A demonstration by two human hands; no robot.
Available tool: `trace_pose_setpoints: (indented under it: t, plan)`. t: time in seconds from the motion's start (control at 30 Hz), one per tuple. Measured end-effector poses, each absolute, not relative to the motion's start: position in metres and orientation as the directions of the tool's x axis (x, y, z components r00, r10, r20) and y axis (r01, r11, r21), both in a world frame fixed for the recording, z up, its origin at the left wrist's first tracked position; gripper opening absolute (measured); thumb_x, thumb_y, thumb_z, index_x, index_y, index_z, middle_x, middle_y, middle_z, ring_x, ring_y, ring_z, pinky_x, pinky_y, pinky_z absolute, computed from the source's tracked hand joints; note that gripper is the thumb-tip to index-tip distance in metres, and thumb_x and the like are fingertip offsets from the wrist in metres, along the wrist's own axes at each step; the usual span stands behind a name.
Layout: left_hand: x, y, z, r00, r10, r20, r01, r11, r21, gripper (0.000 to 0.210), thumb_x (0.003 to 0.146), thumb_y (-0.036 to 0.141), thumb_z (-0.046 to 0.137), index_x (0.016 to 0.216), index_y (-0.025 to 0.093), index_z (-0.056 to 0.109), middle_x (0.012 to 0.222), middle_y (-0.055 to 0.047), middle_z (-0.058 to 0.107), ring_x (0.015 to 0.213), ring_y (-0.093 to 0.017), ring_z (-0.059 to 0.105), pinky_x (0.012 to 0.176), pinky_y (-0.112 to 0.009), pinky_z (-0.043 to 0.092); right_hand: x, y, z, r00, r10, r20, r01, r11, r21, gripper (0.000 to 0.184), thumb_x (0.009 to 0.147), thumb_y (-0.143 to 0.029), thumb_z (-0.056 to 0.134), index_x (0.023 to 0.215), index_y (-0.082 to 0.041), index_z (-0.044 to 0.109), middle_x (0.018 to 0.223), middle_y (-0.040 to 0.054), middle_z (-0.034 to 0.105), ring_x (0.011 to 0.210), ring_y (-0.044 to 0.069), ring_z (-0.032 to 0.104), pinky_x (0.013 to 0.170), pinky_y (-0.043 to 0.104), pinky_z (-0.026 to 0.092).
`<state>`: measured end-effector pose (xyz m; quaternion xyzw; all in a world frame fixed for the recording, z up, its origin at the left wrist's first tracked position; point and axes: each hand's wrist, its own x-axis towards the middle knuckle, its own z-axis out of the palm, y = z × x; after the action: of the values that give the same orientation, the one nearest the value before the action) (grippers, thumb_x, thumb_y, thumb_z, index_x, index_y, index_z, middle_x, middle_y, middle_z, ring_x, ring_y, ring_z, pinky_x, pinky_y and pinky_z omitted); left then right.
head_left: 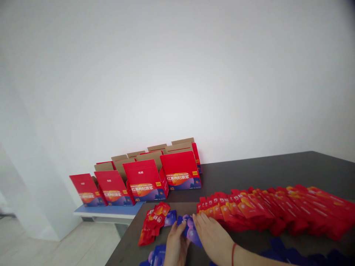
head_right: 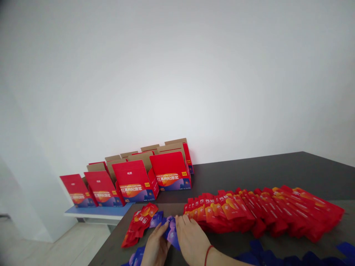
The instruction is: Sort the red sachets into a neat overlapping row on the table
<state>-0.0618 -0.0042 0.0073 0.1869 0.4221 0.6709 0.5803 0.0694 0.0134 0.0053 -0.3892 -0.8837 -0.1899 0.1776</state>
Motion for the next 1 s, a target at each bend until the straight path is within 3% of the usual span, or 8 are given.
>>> trace_pose_setpoints:
  t: [0.1,0.2,0.27,0.33,0.4,0.47,0.8,1.0]
  plan:
    - [-0.062,-0.003,0.002,-0.264,0.939,-0.218,-0.590,0.021,0.807,0.036,0.059,0.013,0.076,0.090,0.018,0.058,0.082,-0.003,0.071,0.078,-0.019,0.068,0.074,-0.029,0.052,0.072,0.011,0.002,-0.601,0.717,0.353,0.764,0.645,-0.007,0.060,0.071,0.001,0.044,0.131,-0.004,0.043,0.116,0.0223,0.057,0.102,0.028,0.059,0.077,0.038,0.053]
    - [-0.063,0.000,-0.003,-0.254,0.961,-0.110,-0.533,-0.044,0.845,0.034,0.057,0.020,0.078,0.086,0.016,0.062,0.077,-0.003,0.071,0.074,-0.019,0.068,0.073,-0.029,0.051,0.076,0.011,0.009,-0.575,0.794,0.197,0.687,0.600,-0.411,0.064,0.067,-0.001,0.050,0.130,-0.009,0.043,0.117,0.0194,0.058,0.098,0.024,0.062,0.077,0.031,0.053]
    - [-0.063,0.001,-0.004,-0.244,0.968,-0.064,-0.495,-0.068,0.866,0.032,0.057,0.024,0.079,0.083,0.015,0.064,0.074,-0.003,0.071,0.071,-0.019,0.067,0.073,-0.030,0.050,0.077,0.012,0.015,-0.533,0.846,0.005,0.586,0.373,-0.719,0.046,0.074,-0.006,0.046,0.119,-0.012,0.051,0.102,0.0137,0.065,0.078,0.018,0.066,0.063,0.028,0.054]
    - [-0.062,0.001,-0.003,-0.248,0.966,-0.069,-0.474,-0.059,0.878,0.033,0.057,0.026,0.080,0.084,0.015,0.065,0.072,-0.003,0.071,0.069,-0.019,0.067,0.071,-0.029,0.050,0.077,0.012,0.021,-0.521,0.822,-0.231,0.452,0.035,-0.892,0.029,0.080,-0.009,0.041,0.103,-0.012,0.058,0.082,0.0068,0.067,0.055,0.012,0.062,0.047,0.021,0.050]
    - [-0.060,0.000,-0.001,-0.257,0.962,-0.087,-0.459,-0.043,0.887,0.035,0.057,0.029,0.080,0.086,0.015,0.065,0.069,-0.002,0.071,0.067,-0.018,0.066,0.069,-0.028,0.049,0.077,0.011,0.026,-0.547,0.751,-0.371,0.346,-0.201,-0.916,0.021,0.078,-0.007,0.044,0.090,-0.011,0.061,0.069,0.0027,0.065,0.045,0.008,0.057,0.040,0.016,0.045]
    - [-0.059,-0.002,0.001,-0.259,0.961,-0.094,-0.436,-0.030,0.900,0.033,0.060,0.035,0.078,0.083,0.016,0.064,0.065,0.000,0.069,0.061,-0.017,0.064,0.065,-0.028,0.049,0.078,0.007,0.029,-0.571,0.713,-0.407,0.309,-0.273,-0.911,0.019,0.072,-0.002,0.047,0.080,-0.011,0.062,0.062,0.0002,0.063,0.042,0.006,0.054,0.038,0.013,0.042]
    - [-0.065,-0.008,0.014,-0.341,0.938,0.056,-0.085,-0.091,0.992,0.037,0.063,0.051,0.070,0.068,0.016,0.058,0.057,0.004,0.058,0.052,-0.012,0.050,0.055,-0.024,0.042,0.084,-0.003,0.039,-0.644,0.725,-0.243,0.372,0.019,-0.928,0.013,0.070,-0.009,0.049,0.061,-0.017,0.051,0.036,-0.0083,0.047,0.028,0.005,0.039,0.033,0.013,0.027]
    - [-0.067,-0.012,0.019,-0.390,0.909,0.145,0.097,-0.116,0.988,0.035,0.068,0.051,0.064,0.070,0.016,0.060,0.060,0.004,0.057,0.056,-0.013,0.048,0.061,-0.024,0.043,0.084,-0.013,0.046,-0.658,0.718,-0.228,0.317,-0.011,-0.948,0.009,0.067,-0.010,0.050,0.064,-0.018,0.048,0.035,-0.0107,0.041,0.030,0.006,0.033,0.034,0.015,0.024]
